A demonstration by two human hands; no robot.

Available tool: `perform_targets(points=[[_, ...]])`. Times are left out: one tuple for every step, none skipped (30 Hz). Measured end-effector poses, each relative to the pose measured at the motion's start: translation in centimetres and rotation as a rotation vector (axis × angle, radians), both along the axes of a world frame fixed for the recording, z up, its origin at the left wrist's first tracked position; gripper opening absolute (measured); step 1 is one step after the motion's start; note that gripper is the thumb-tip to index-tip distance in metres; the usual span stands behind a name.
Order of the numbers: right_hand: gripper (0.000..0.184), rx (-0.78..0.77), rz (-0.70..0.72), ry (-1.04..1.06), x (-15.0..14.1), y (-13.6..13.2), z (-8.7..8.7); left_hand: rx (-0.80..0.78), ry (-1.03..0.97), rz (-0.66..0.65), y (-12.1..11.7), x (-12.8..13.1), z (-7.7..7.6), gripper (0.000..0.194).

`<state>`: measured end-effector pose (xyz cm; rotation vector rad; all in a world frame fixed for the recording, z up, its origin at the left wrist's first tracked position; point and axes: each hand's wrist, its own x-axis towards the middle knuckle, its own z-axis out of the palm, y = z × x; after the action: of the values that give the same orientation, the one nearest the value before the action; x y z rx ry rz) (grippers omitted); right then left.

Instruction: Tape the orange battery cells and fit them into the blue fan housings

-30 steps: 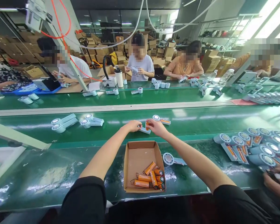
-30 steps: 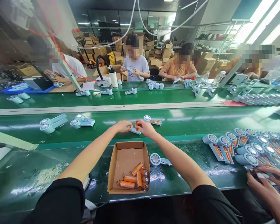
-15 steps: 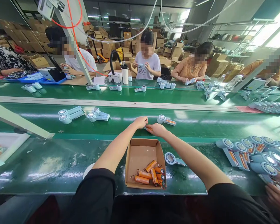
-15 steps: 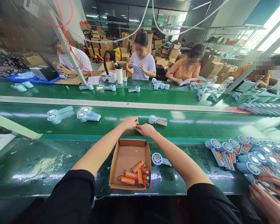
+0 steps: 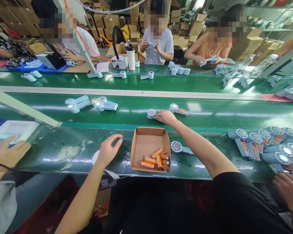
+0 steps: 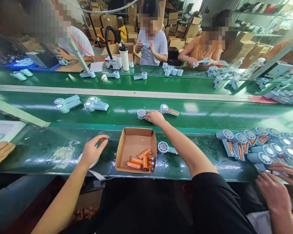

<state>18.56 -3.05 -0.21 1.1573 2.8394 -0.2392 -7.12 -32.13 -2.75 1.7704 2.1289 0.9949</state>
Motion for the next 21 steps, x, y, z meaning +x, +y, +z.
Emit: perform_targets(points=[[0.039, 0.007, -0.013, 0.02, 0.2, -0.1, 0.0, -0.01, 0.083, 0.013, -3.4, -1.5, -0.7, 0.036], [0.039, 0.017, -0.025, 0.036, 0.4, -0.2, 0.0, -0.035, 0.173, 0.009, -6.3, -2.8, -1.5, 0.038], [0.039, 0.036, -0.038, 0.058, 0.5, -0.5, 0.1, -0.071, 0.257, -0.009, -8.9, -3.8, -2.2, 0.04], [0.039, 0.063, -0.043, 0.09, 0.5, -0.9, 0.3, -0.112, 0.323, -0.031, -10.9, -4.5, -2.8, 0.042], [0.038, 0.084, -0.025, 0.127, 0.5, -1.6, 0.4, -0.153, 0.366, -0.045, -12.5, -5.0, -3.3, 0.043], [0.036, 0.084, 0.025, 0.164, 0.4, -2.6, 0.6, -0.194, 0.386, -0.049, -13.6, -5.1, -3.6, 0.045], [0.034, 0.054, 0.109, 0.201, 0.3, -3.9, 0.8, -0.23, 0.387, -0.051, -14.3, -5.1, -3.8, 0.045], [0.032, -0.001, 0.22, 0.23, 0.1, -5.5, 1.1, -0.258, 0.376, -0.058, -14.6, -4.9, -3.7, 0.044], [0.029, -0.066, 0.338, 0.254, 0.1, -7.2, 1.4, -0.272, 0.36, -0.069, -14.7, -4.6, -3.4, 0.043], [0.027, -0.118, 0.434, 0.277, 0.1, -9.1, 1.7, -0.263, 0.346, -0.079, -14.5, -4.1, -3.0, 0.04], [0.027, -0.135, 0.487, 0.308, 0.1, -10.9, 2.1, -0.226, 0.339, -0.08, -14.2, -3.6, -2.5, 0.037], [0.028, -0.116, 0.499, 0.341, 0.2, -12.6, 2.4, -0.166, 0.338, -0.067, -13.7, -3.1, -1.8, 0.035], [0.03, -0.077, 0.485, 0.361, 0.2, -14.0, 2.8, -0.09, 0.339, -0.041, -13.2, -2.5, -1.2, 0.033], [0.031, -0.044, 0.461, 0.352, 0.3, -15.0, 3.1, -0.013, 0.335, -0.011, -12.6, -1.9, -0.6, 0.032], [0.032, -0.036, 0.441, 0.306, 0.4, -15.7, 3.3, 0.054, 0.314, 0.017, -12.0, -1.4, -0.1, 0.033], [0.032, -0.062, 0.438, 0.22, 0.5, -16.0, 3.3, 0.103, 0.267, 0.034, -11.4, -0.8, 0.3, 0.035], [0.031, -0.118, 0.444, 0.108, 0.6, -16.1, 3.3, 0.134, 0.189, 0.036, -10.9, -0.3, 0.6, 0.038], [0.029, -0.187, 0.45, -0.013, 0.8, -16.0, 3.1, 0.145, 0.08, 0.026, -10.4, 0.3, 0.8, 0.042], [0.027, -0.257, 0.452, -0.125, 0.9, -15.9, 2.8, 0.141, -0.052, 0.008, -9.9, 0.9, 0.9, 0.046], [0.026, -0.316, 0.452, -0.21, 1.0, -15.7, 2.4, 0.131, -0.2, -0.016, -9.5, 1.6, 0.9, 0.051], [0.025, -0.359, 0.451, -0.261, 1.1, -15.6, 2.0, 0.121, -0.351, -0.049, -9.1, 2.3, 0.9, 0.056]])
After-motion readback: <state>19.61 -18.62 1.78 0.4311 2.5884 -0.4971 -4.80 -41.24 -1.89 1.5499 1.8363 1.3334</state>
